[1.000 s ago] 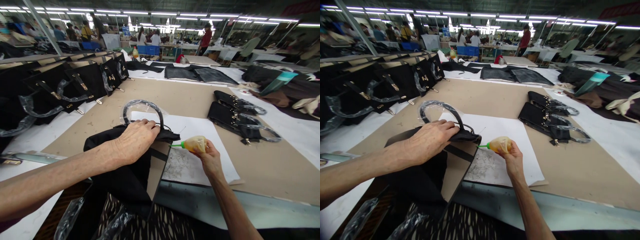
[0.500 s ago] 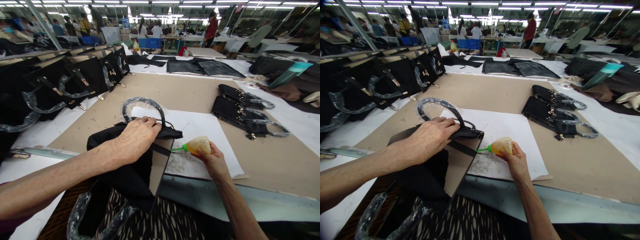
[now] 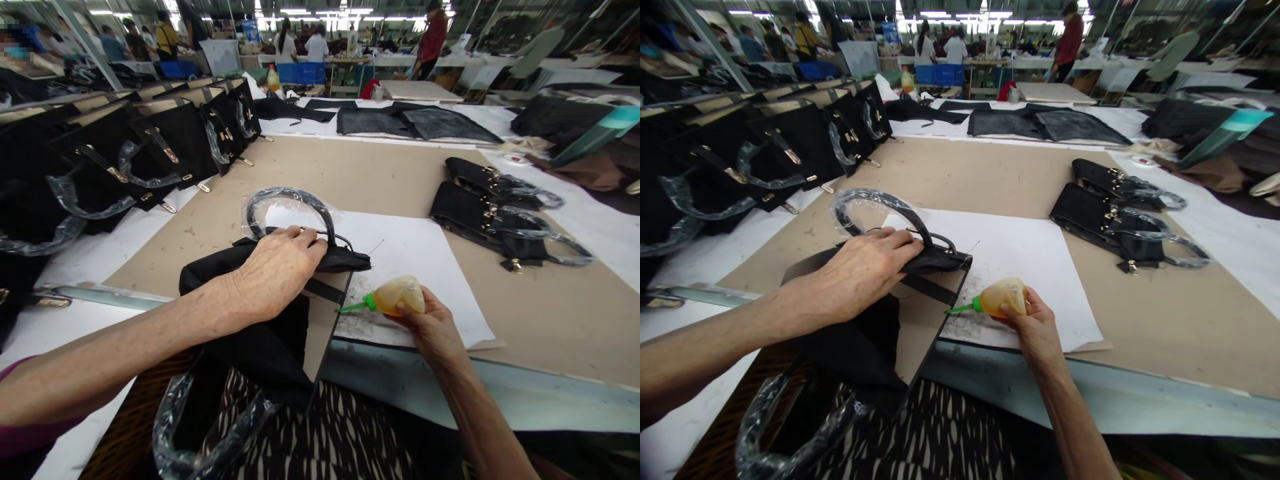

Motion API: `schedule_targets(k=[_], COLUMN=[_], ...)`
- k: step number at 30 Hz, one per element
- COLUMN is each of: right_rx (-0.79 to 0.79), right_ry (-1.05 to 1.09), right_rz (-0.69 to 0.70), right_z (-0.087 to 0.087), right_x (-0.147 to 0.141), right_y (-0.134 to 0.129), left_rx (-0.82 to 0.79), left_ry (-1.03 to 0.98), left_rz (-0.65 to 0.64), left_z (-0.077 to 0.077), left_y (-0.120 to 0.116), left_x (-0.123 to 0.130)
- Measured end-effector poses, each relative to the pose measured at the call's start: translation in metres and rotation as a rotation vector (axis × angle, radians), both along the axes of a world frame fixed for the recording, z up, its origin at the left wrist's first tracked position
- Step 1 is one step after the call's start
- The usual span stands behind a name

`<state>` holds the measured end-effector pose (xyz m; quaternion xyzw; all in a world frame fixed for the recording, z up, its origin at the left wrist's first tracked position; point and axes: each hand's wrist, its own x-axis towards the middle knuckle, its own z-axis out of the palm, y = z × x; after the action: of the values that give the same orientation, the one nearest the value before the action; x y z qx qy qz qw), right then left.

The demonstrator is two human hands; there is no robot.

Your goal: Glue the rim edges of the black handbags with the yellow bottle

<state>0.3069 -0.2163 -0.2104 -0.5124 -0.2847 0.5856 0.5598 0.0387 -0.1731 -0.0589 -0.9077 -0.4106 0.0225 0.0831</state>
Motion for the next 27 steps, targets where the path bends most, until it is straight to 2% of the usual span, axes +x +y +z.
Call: schedule_targets(k=[11, 16, 27], right_rx=[-0.055, -0.017, -0.055], right_ry=[-0.024, -0.029, 0.066], right_rz=[0.016, 0.039, 0.032], right_z=[0.014, 0.016, 0.024], right_x=[-0.013, -0.018, -0.03], right_y=[-0.027, -0.041, -0.066], left_rx=[0.001, -0.008, 0.017], left_ry=[0.025, 0.046, 0.026], left_rz=[0.011, 0.027, 0.054], left_z=[0.003, 0.006, 0.005], left_y=[0.002, 0.004, 0.007], left_x=[0.002, 0.004, 0.008])
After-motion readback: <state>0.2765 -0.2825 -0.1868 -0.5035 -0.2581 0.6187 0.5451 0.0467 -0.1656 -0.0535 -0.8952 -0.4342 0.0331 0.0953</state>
